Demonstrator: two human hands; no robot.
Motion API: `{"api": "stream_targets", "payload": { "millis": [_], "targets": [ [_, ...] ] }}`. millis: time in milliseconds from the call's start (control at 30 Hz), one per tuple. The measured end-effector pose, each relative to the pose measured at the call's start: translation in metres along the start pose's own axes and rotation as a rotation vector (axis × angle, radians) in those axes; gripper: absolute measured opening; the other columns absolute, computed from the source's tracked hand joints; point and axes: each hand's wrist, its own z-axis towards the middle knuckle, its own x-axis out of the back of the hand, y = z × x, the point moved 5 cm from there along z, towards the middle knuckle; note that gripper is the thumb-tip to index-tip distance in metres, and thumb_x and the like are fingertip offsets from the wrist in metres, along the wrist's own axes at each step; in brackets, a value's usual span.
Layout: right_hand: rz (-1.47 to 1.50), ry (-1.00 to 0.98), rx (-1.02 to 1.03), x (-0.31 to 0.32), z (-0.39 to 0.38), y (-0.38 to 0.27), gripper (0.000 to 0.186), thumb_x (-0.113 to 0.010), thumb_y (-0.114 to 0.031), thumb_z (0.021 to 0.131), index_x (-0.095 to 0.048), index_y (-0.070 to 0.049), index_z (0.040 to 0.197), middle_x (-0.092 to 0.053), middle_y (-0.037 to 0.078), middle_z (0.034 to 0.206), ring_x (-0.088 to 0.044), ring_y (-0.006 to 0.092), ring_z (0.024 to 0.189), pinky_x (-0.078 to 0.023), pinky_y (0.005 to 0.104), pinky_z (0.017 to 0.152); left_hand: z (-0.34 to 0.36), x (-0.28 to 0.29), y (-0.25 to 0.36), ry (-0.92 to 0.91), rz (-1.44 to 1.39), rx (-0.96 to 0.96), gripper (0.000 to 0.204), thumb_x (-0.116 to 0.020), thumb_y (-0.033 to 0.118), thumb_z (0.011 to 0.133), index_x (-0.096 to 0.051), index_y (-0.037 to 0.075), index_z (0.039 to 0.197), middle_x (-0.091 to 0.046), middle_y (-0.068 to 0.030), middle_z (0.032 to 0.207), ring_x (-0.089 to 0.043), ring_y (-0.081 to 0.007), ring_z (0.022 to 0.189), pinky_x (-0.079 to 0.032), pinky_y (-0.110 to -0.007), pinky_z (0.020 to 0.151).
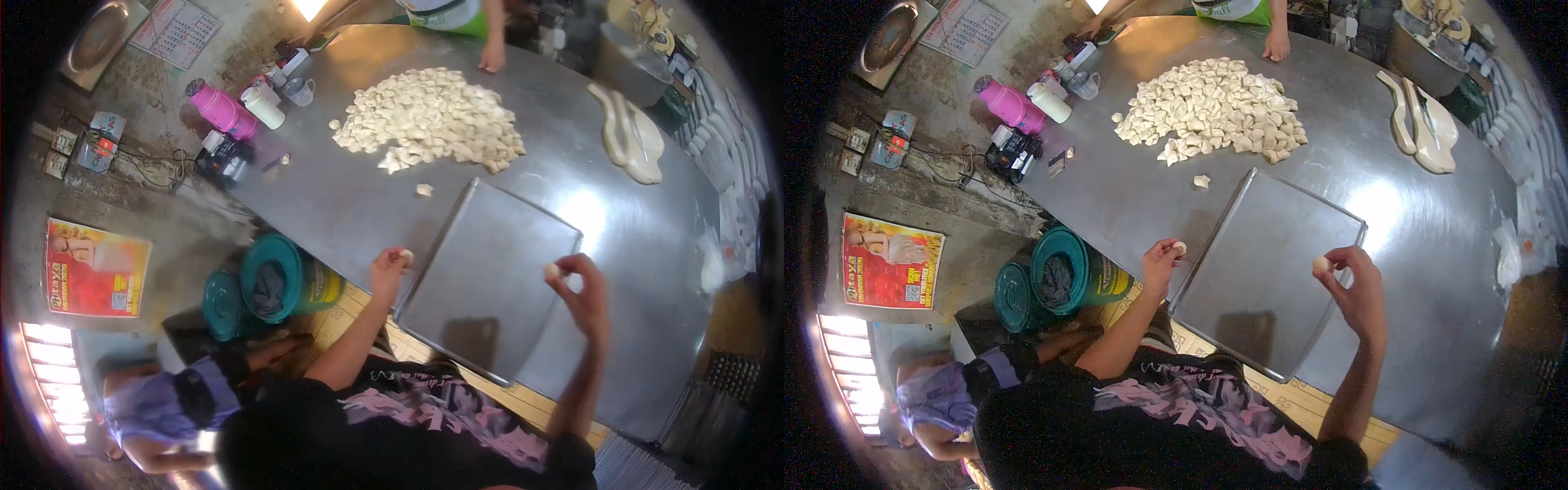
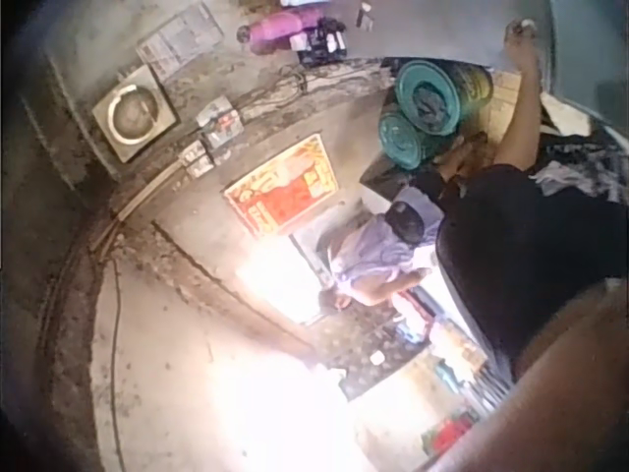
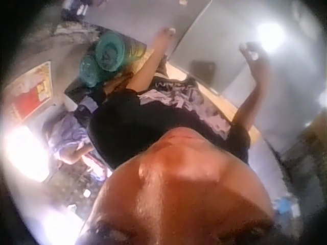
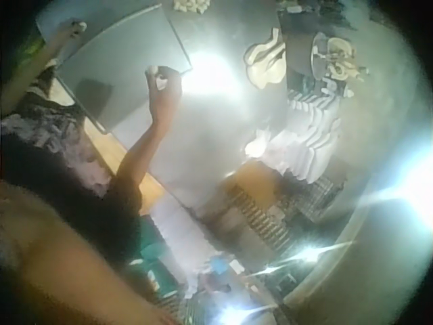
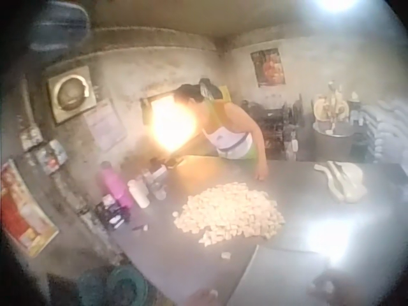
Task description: Shaping small pieces of dough into balls and placing them on a metal baking tray.
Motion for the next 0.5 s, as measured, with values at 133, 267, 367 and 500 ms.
{"api": "stream_targets", "payload": {
  "millis": [133,267,367,500],
  "targets": [
    [-0.009,-0.129,0.079,-0.020,0.005,-0.018,0.023,-0.074,-0.009,0.073,-0.060,-0.002,0.090,-0.059,0.008,0.084,-0.056,0.0207,0.077,-0.046,0.0312,0.072,-0.006,0.005,0.001,-0.001,0.044,-0.023,0.026,-0.063,0.008,0.081,-0.059,0.001,0.106,-0.066,-0.0056,0.090,-0.063,-0.0116,0.073,-0.048,-0.023,0.063],
    [-0.030,-0.163,0.144,-0.037,0.006,-0.020,0.022,-0.074,-0.008,0.073,-0.060,-0.002,0.090,-0.059,0.008,0.084,-0.056,0.0225,0.079,-0.046,0.0316,0.072,-0.006,0.017,0.000,0.018,0.048,-0.039,0.027,-0.063,0.006,0.080,-0.060,0.001,0.106,-0.065,-0.0052,0.089,-0.062,-0.0111,0.075,-0.048,-0.023,0.065],
    [-0.033,-0.131,0.121,-0.040,0.002,-0.012,0.022,-0.073,-0.008,0.073,-0.061,-0.002,0.091,-0.058,0.008,0.085,-0.056,0.0228,0.079,-0.046,0.0314,0.072,-0.002,0.019,-0.003,0.015,0.070,-0.078,0.028,-0.063,0.005,0.079,-0.060,0.001,0.107,-0.065,-0.0046,0.089,-0.061,-0.0110,0.078,-0.048,-0.023,0.068],
    [0.044,0.014,0.124,-0.034,0.002,0.002,0.022,-0.073,-0.008,0.074,-0.064,-0.003,0.093,-0.060,0.009,0.086,-0.058,0.0200,0.080,-0.047,0.0307,0.073,0.011,0.007,0.017,-0.029,0.248,-0.125,0.031,-0.064,0.001,0.077,-0.061,0.000,0.108,-0.063,-0.0038,0.092,-0.058,-0.0111,0.085,-0.047,-0.023,0.075]
  ]
}}
